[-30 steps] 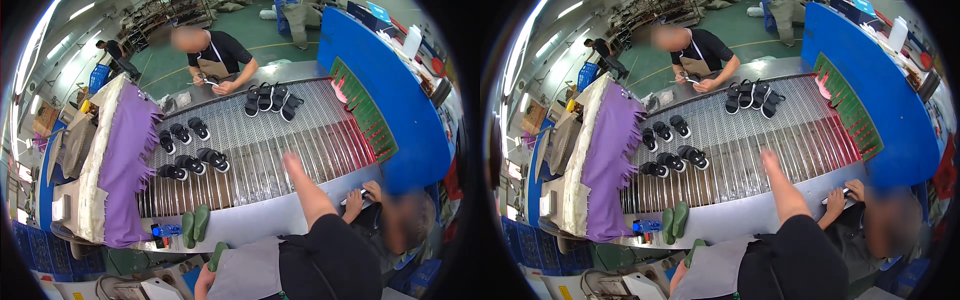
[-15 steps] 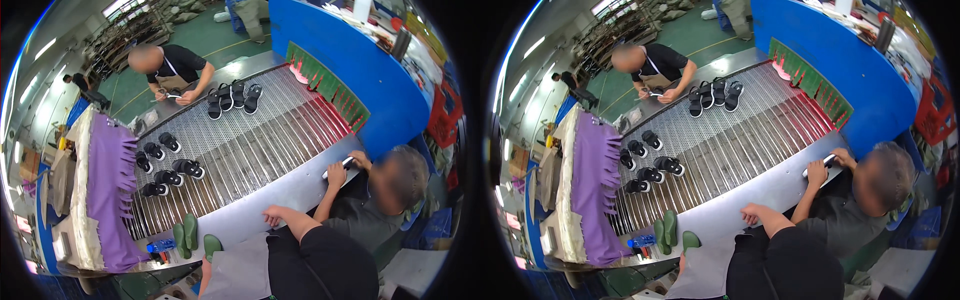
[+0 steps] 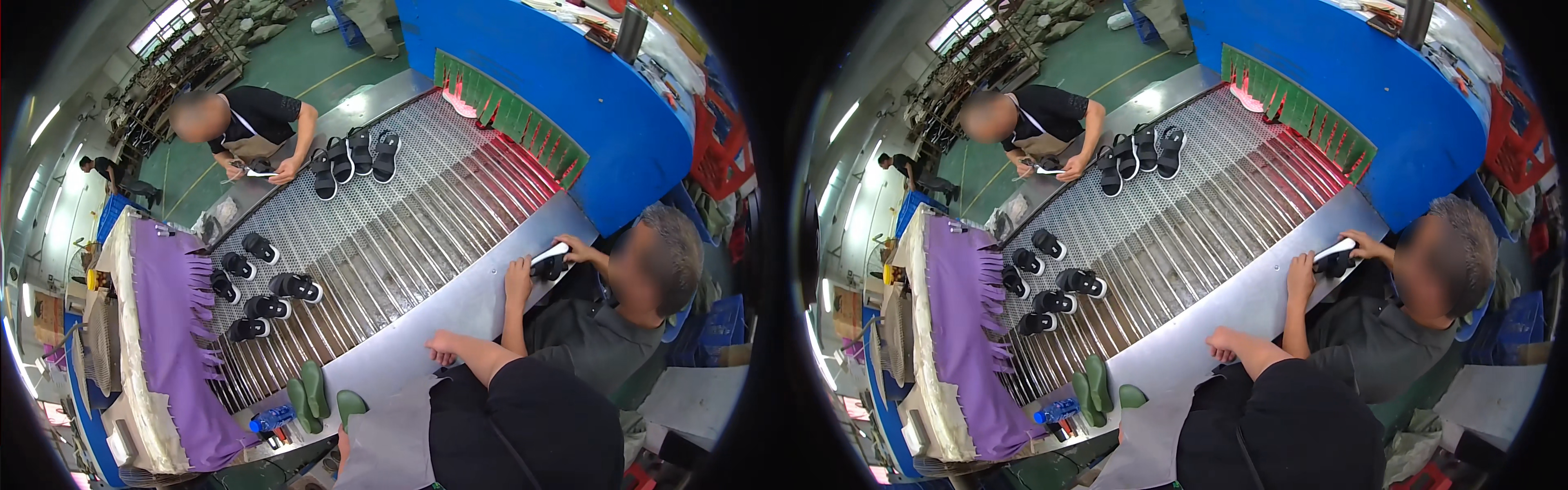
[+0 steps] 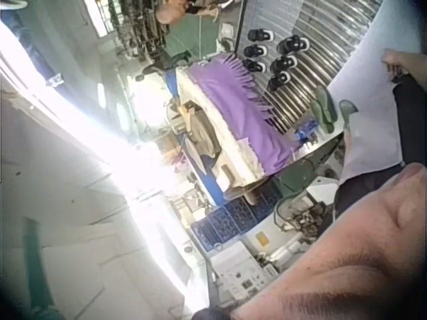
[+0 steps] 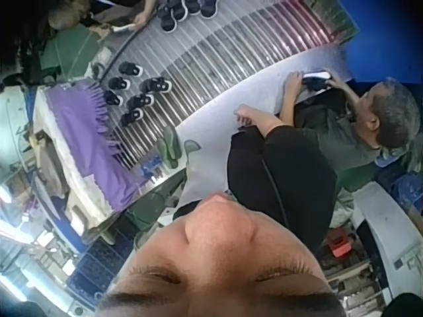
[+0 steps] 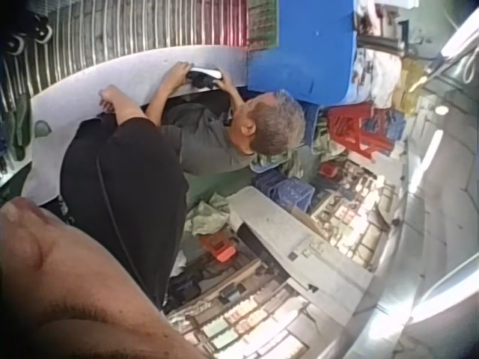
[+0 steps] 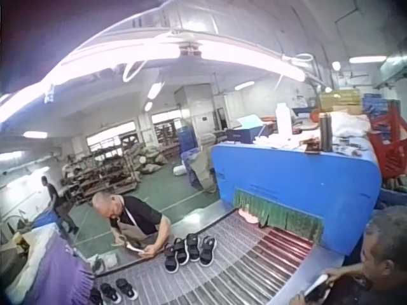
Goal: The recorder is using a pre-shaping pressing machine to form shoes and then placing them onto a conveyor belt.
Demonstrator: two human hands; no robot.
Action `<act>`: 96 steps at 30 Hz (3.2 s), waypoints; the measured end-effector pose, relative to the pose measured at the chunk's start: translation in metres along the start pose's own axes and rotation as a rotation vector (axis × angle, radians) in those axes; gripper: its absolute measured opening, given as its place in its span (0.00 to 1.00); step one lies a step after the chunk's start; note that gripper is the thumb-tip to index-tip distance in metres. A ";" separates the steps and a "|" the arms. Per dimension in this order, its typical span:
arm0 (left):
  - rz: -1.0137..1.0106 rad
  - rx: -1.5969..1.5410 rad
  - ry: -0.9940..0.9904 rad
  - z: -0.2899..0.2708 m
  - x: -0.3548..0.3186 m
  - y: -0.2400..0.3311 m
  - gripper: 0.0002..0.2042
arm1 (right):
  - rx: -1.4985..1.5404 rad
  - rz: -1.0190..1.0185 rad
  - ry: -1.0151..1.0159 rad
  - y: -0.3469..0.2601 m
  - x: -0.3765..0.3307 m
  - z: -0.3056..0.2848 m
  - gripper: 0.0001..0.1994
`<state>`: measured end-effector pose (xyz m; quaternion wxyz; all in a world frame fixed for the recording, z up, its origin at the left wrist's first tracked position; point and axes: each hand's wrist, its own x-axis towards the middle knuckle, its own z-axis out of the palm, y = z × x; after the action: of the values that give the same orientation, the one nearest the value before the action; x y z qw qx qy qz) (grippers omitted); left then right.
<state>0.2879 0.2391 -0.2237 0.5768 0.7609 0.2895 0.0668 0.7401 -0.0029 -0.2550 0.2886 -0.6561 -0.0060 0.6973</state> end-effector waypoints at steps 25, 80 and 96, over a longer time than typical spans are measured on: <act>-0.491 0.355 0.175 0.020 -0.016 -0.002 0.29 | -0.060 0.004 -0.048 0.007 0.013 -0.007 0.26; -0.634 0.365 0.208 0.012 -0.017 0.050 0.39 | -0.811 -0.860 1.321 -0.152 -0.073 -0.120 0.14; -0.689 0.071 0.496 0.016 -0.066 0.147 0.39 | -1.106 -0.724 0.233 -0.217 -0.076 0.048 0.15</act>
<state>0.2937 0.1665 -0.0792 0.4518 0.6001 0.6589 0.0410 0.7798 0.1643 -0.0948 0.1244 -0.7349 -0.5510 0.3753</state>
